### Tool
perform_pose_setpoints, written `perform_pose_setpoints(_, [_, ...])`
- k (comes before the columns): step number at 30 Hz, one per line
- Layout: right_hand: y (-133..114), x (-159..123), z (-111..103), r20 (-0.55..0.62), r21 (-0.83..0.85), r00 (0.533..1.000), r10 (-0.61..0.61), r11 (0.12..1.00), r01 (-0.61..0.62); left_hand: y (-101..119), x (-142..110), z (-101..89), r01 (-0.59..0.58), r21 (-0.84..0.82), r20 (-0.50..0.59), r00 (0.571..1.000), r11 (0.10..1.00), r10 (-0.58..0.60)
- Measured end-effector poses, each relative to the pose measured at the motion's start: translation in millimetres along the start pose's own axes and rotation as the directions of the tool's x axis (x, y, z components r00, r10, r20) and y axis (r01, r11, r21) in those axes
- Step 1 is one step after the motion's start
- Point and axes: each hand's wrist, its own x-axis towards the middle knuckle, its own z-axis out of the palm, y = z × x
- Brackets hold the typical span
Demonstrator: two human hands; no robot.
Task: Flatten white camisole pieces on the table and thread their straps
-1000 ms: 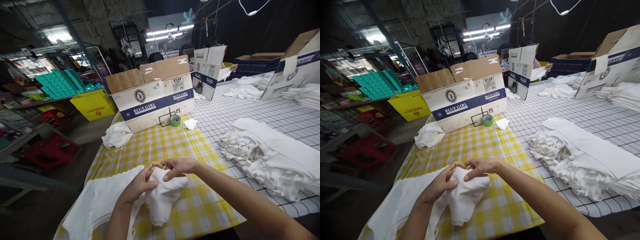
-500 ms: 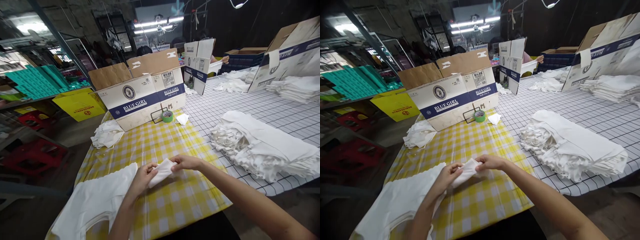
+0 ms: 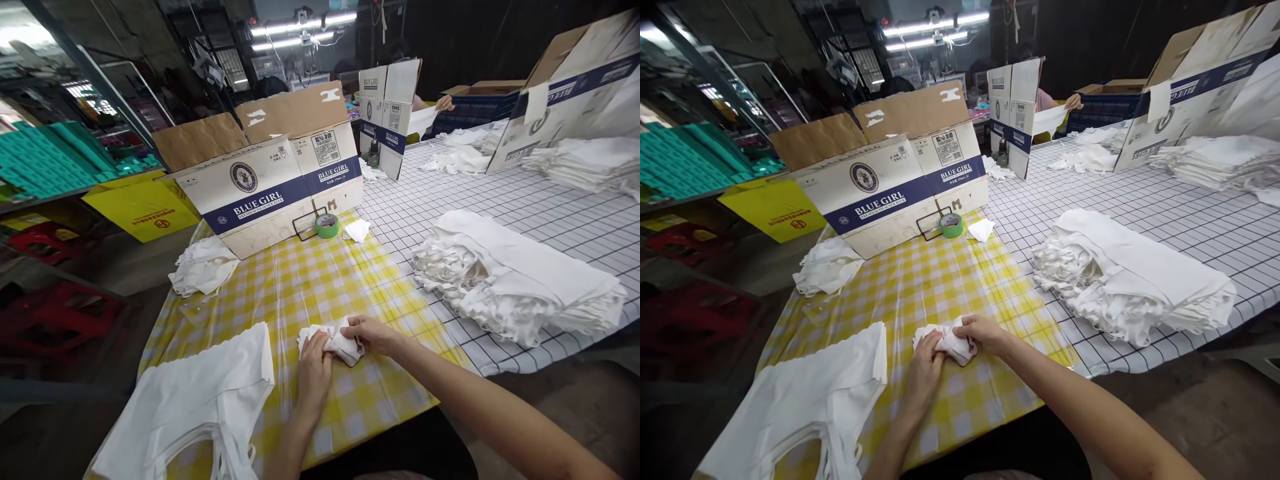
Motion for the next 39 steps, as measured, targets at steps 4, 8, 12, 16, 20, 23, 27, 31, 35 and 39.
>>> perform_pose_setpoints(4, [-13, -8, 14, 0.016, 0.098, 0.999, -0.030, 0.995, 0.028, 17, 10, -13.3, 0.183, -0.505, 0.054, 0.982, 0.843, -0.181])
perform_pose_setpoints(8, [-23, -15, 30, -0.010, 0.134, 0.992, -0.129, 0.983, 0.129, 36, 7, -22.4, 0.306, -0.850, 0.175, 0.932, 0.428, -0.318])
perform_pose_setpoints(12, [-23, -20, 41, -0.105, 0.059, 0.965, -0.240, 0.967, 0.247, 46, 2, -28.3, 0.359, -0.913, 0.258, 0.875, 0.192, -0.410])
perform_pose_setpoints(16, [-22, -27, 47, -0.103, 0.059, 0.946, -0.306, 0.948, 0.313, 46, 1, -30.8, 0.352, -0.927, 0.261, 0.856, 0.133, -0.446])
perform_pose_setpoints(20, [-23, -36, 44, -0.224, -0.018, 0.907, -0.356, 0.932, 0.362, 45, 0, -36.3, 0.326, -0.930, 0.217, 0.860, 0.169, -0.463])
perform_pose_setpoints(23, [-21, -43, 41, -0.328, -0.133, 0.867, -0.374, 0.927, 0.349, 46, 0, -42.5, 0.305, -0.929, 0.183, 0.870, 0.209, -0.457])
perform_pose_setpoints(27, [-9, -53, 43, -0.292, -0.126, 0.915, -0.278, 0.960, 0.252, 47, 0, -46.8, 0.281, -0.927, 0.142, 0.875, 0.247, -0.462])
perform_pose_setpoints(31, [6, -62, 55, -0.142, 0.064, 0.977, -0.160, 0.983, 0.170, 48, -1, -46.6, 0.282, -0.917, 0.131, 0.881, 0.282, -0.455])
perform_pose_setpoints(35, [7, -68, 62, -0.093, 0.236, 0.991, -0.094, 0.965, 0.114, 50, -3, -47.1, 0.280, -0.910, 0.123, 0.886, 0.304, -0.448])
perform_pose_setpoints(39, [3, -68, 60, -0.076, 0.354, 0.996, -0.055, 0.932, 0.078, 52, -4, -48.1, 0.274, -0.910, 0.096, 0.869, 0.311, -0.485])
